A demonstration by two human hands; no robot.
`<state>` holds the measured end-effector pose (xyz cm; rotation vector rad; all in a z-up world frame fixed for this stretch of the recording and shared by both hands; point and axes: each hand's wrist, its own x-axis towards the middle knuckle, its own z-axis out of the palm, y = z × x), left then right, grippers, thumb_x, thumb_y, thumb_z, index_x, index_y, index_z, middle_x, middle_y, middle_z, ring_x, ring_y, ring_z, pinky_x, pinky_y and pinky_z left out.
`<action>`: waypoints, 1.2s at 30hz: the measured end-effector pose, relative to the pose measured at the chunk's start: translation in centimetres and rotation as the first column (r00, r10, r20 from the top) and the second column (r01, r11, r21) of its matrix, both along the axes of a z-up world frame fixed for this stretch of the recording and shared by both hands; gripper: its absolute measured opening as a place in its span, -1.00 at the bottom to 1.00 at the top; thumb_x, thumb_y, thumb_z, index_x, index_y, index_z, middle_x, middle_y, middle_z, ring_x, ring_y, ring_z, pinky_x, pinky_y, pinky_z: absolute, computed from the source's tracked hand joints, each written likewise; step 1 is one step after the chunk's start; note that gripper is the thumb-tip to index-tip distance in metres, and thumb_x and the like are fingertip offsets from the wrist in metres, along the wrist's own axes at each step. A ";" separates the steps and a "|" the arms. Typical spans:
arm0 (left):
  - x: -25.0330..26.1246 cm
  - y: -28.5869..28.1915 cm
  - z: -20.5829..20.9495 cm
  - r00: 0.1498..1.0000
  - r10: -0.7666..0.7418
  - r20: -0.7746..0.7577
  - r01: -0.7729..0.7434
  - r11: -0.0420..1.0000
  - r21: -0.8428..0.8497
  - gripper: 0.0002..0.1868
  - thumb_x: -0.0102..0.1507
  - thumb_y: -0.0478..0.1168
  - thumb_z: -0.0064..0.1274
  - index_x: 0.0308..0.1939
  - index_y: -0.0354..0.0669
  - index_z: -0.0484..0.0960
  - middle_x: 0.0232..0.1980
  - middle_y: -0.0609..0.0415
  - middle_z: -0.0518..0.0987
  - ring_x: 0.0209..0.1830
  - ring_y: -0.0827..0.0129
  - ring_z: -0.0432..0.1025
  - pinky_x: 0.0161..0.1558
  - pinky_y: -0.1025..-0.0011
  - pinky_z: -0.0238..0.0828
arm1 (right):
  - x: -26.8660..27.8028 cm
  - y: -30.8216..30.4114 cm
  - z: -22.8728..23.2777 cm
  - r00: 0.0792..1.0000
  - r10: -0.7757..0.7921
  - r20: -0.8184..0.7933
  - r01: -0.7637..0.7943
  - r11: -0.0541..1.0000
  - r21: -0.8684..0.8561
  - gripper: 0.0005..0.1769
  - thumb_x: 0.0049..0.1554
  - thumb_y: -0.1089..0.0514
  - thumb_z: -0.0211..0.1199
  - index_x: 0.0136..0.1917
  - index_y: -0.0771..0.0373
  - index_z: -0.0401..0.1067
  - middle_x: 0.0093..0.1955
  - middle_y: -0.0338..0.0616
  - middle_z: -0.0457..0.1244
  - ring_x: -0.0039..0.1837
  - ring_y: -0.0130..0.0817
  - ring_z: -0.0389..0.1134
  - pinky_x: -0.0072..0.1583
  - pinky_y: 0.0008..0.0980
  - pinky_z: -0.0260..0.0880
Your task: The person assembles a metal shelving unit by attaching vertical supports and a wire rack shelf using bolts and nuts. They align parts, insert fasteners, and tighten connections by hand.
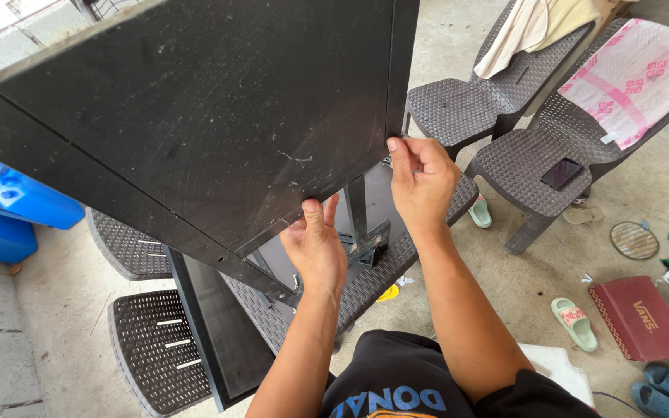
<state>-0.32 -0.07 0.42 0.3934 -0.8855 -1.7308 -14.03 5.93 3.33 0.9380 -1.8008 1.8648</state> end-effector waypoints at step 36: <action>0.1 0.4 1.1 1.000 0.004 -0.006 -0.004 1.000 0.006 -0.43 0.29 0.01 0.20 0.12 -0.48 0.51 0.14 -0.16 0.60 0.22 0.18 0.51 0.48 0.06 0.33 | 0.0 0.6 0.7 0.994 0.086 -0.071 -0.086 0.996 0.003 -0.81 0.21 0.33 0.41 0.07 0.40 0.47 -0.13 -0.14 0.38 -0.14 -0.44 0.44 -0.07 -0.49 0.45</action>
